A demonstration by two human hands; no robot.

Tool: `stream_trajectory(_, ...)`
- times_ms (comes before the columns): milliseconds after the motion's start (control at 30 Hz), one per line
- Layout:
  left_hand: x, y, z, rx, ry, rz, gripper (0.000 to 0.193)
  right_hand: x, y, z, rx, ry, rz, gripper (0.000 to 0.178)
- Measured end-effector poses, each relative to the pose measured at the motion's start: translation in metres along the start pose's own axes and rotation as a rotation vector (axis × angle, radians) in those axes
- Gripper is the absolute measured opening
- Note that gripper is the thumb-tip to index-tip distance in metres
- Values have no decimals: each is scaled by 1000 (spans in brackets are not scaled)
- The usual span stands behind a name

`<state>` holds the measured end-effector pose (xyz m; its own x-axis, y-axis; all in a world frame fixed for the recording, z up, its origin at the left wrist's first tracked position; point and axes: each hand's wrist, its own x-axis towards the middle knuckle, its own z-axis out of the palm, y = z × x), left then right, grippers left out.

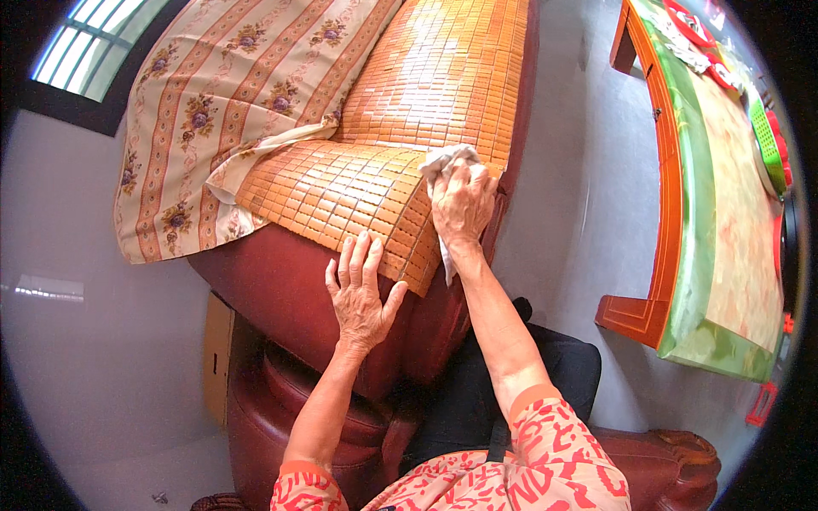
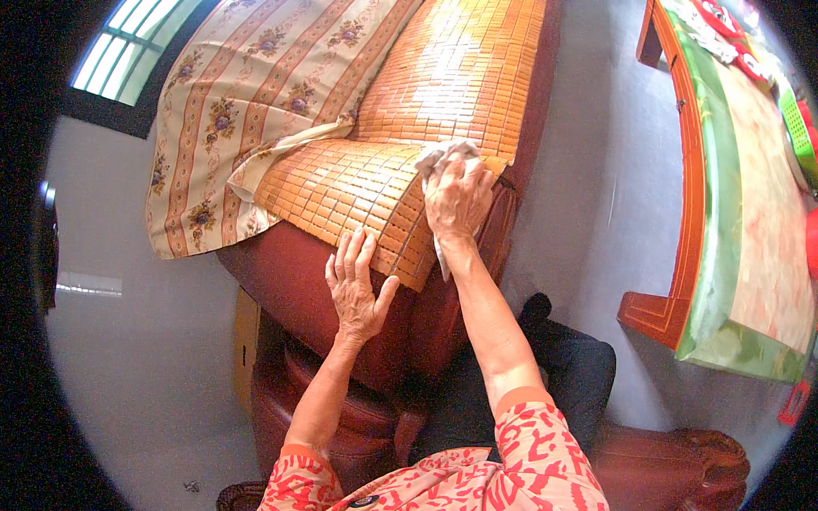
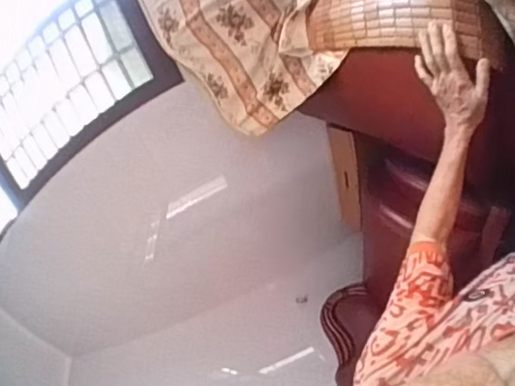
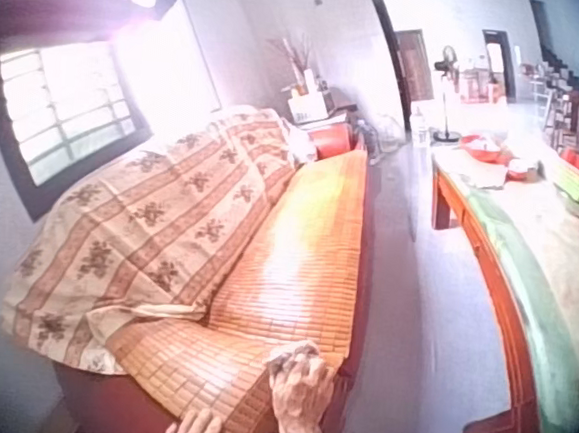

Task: The person wipes a brown leather sofa and a nearby glass coffee table using a white cloth. They systematically clean the armrests, seat cushions, and backrest of the sofa, as well as the surface of the table.

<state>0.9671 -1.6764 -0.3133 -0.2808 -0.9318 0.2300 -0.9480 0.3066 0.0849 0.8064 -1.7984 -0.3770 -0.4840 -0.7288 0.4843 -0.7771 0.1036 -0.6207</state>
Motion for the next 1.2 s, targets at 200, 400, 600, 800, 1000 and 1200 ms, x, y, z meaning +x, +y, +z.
stream_trajectory(200, 7, 4, 4, -90, 89, -2, 76, -4, -11, -7, 215, -96, -231, 17)
stream_trajectory(400, -5, -8, 11, -251, 267, -84, 87, -37, -53, -71, 353, -489, -664, 31)
stream_trajectory(600, -1, -4, 2, -217, 271, -44, 72, 3, -67, -21, 237, -544, -667, 38)
stream_trajectory(800, 0, -2, 4, -267, 281, -59, 70, 52, -95, 40, 52, -714, -547, 27)
stream_trajectory(1000, -5, -6, 7, -264, 347, -76, 103, 43, -112, 36, 224, -739, -690, 26)
stream_trajectory(1200, -3, -10, 3, -265, 423, -20, 110, -7, -96, -34, 329, -552, -876, 33)
